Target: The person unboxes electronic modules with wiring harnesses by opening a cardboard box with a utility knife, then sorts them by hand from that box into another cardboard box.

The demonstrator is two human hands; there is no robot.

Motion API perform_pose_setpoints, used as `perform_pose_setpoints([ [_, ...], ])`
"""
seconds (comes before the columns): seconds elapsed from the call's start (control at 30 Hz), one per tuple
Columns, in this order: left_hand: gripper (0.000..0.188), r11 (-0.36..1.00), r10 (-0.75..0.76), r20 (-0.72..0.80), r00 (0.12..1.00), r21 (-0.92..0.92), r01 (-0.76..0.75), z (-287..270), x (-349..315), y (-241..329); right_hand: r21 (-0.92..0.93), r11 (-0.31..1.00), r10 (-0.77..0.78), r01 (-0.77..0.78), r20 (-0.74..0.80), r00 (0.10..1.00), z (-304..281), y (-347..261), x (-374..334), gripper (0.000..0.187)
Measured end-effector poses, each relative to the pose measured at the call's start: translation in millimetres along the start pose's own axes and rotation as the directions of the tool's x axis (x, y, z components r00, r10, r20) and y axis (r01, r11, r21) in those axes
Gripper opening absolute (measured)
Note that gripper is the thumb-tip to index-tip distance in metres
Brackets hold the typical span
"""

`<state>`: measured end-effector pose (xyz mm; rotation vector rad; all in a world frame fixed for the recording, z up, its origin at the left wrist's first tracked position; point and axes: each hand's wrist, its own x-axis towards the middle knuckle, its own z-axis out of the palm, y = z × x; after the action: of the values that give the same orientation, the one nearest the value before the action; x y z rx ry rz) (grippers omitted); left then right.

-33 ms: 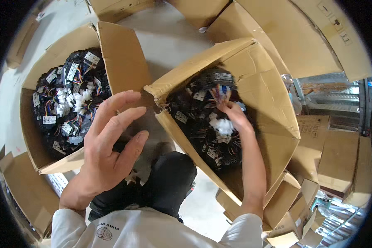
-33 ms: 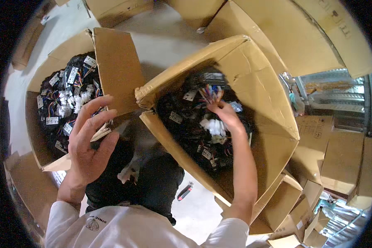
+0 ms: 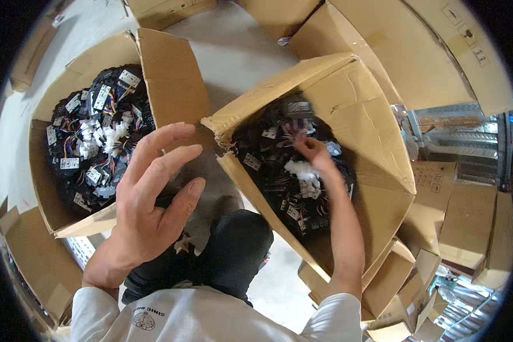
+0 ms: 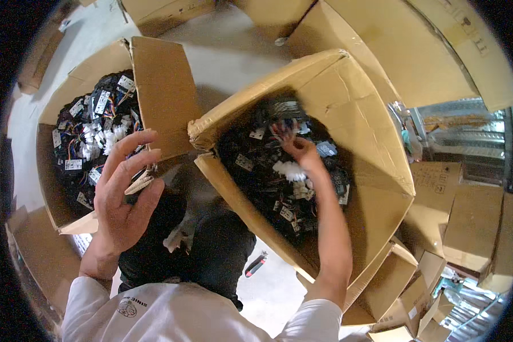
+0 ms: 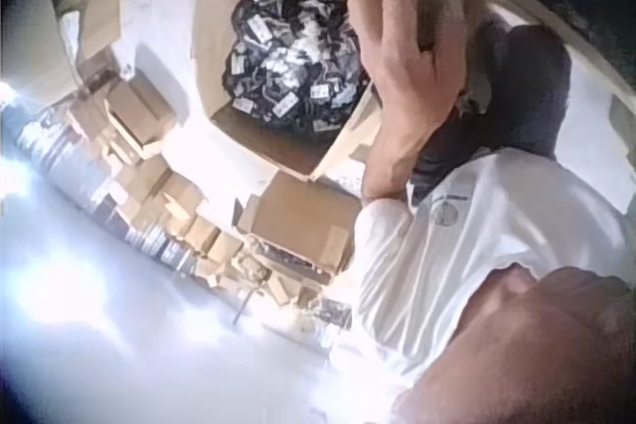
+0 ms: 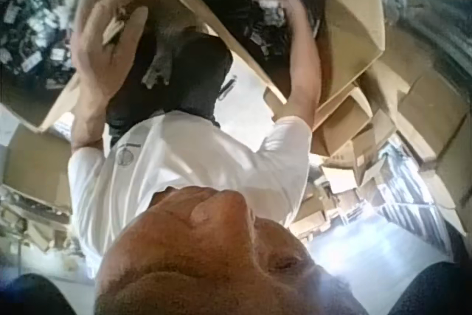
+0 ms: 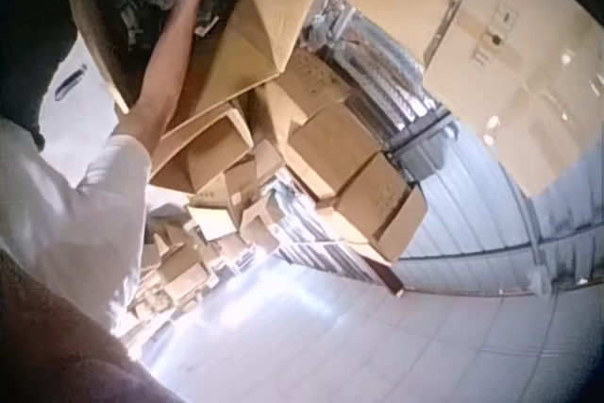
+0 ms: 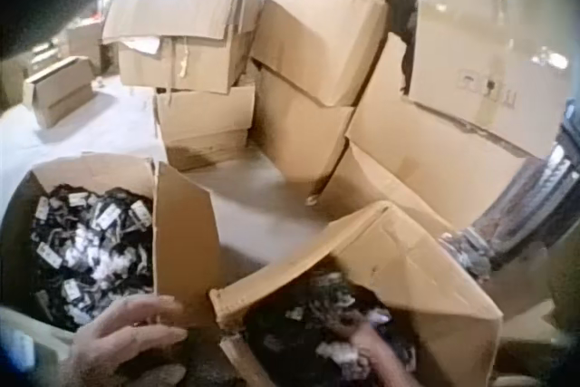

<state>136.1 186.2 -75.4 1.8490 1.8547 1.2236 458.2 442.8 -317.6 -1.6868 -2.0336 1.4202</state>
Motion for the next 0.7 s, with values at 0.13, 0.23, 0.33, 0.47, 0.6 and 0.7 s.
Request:
perform_pose_setpoints([
  [0.13,0.035,0.991,-0.108,-0.067,0.992,0.069,0.113,-10,-6,-16,-0.48,0.838,-0.309,0.261,-0.022,0.951,108,18,32,0.074],
  [0.23,0.031,0.979,-0.196,-0.05,0.979,-0.07,0.193,-17,-18,-31,-0.223,0.87,-0.425,0.44,0.114,0.898,111,-3,33,0.055],
  [0.33,0.024,0.953,-0.231,0.074,0.97,-0.181,0.241,-21,-30,-62,-0.334,0.868,-0.338,0.369,0.147,0.929,41,39,14,0.047],
  [0.47,0.014,0.816,-0.509,-0.18,0.842,0.212,0.538,-76,-97,-211,-0.401,0.886,-0.144,0.233,0.239,0.96,23,-1,-50,0.044],
  [0.6,0.017,0.608,-0.562,-0.216,0.799,0.547,0.575,-115,-123,-346,-0.444,0.895,0.026,0.037,0.136,0.99,-13,8,-113,0.041],
  [0.7,0.032,0.424,-0.352,-0.143,0.925,0.857,0.294,-135,-130,-410,-0.314,0.949,0.075,-0.032,0.127,0.989,-28,21,-154,0.044],
])
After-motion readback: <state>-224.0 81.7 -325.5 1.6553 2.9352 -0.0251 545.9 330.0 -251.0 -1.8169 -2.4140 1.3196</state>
